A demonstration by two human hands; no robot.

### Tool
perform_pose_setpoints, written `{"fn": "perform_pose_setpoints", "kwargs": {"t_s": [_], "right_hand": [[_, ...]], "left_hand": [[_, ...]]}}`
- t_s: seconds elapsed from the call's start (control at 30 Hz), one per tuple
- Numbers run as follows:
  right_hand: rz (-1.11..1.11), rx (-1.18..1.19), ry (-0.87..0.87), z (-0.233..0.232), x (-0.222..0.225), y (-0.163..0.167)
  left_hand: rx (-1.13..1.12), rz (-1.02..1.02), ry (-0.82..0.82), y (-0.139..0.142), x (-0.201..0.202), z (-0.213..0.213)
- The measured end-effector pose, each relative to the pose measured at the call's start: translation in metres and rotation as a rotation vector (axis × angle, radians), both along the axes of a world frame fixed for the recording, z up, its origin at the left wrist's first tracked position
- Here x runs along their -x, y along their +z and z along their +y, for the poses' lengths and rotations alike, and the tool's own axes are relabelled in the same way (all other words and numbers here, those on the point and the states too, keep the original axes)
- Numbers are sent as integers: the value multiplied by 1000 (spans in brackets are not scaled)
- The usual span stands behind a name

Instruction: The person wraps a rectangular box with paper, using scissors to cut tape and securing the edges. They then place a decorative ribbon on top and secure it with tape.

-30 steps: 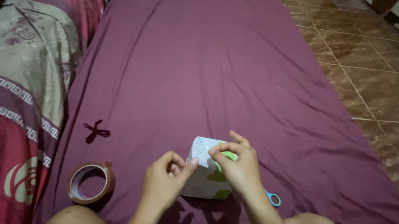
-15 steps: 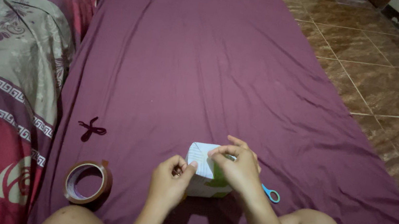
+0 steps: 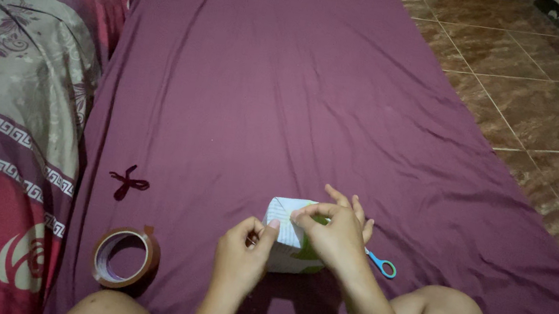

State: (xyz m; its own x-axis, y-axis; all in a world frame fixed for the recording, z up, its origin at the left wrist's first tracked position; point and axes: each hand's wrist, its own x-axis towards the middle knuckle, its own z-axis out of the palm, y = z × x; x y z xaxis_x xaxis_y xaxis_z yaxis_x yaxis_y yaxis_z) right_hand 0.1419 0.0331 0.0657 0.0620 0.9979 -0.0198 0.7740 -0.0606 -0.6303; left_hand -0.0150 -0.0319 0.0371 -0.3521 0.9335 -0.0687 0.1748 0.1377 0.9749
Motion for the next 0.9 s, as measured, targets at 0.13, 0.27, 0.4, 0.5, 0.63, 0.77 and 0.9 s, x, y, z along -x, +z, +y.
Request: {"fn": "perform_pose_setpoints", "kwargs": {"t_s": [0.13, 0.27, 0.4, 0.5, 0.63, 0.77, 0.9], "right_hand": [[-9, -32, 3, -1, 1, 0], [-15, -88, 16, -8, 3, 5], [-64, -128, 1, -16, 9, 13], [-73, -197, 1, -23, 14, 20], [-92, -267, 0, -27, 20, 30], [-36, -129, -52, -22, 23, 38], [-109, -99, -58, -12, 20, 25]], "left_hand": [[82, 180, 43, 15, -3, 0], [195, 181, 44, 19, -3, 1], [155, 151, 73, 12, -5, 1], [143, 114, 88, 4, -5, 1], [93, 96, 91, -7, 1, -2], [86, 77, 111, -13, 4, -3], [77, 61, 96, -13, 2, 3]]}}
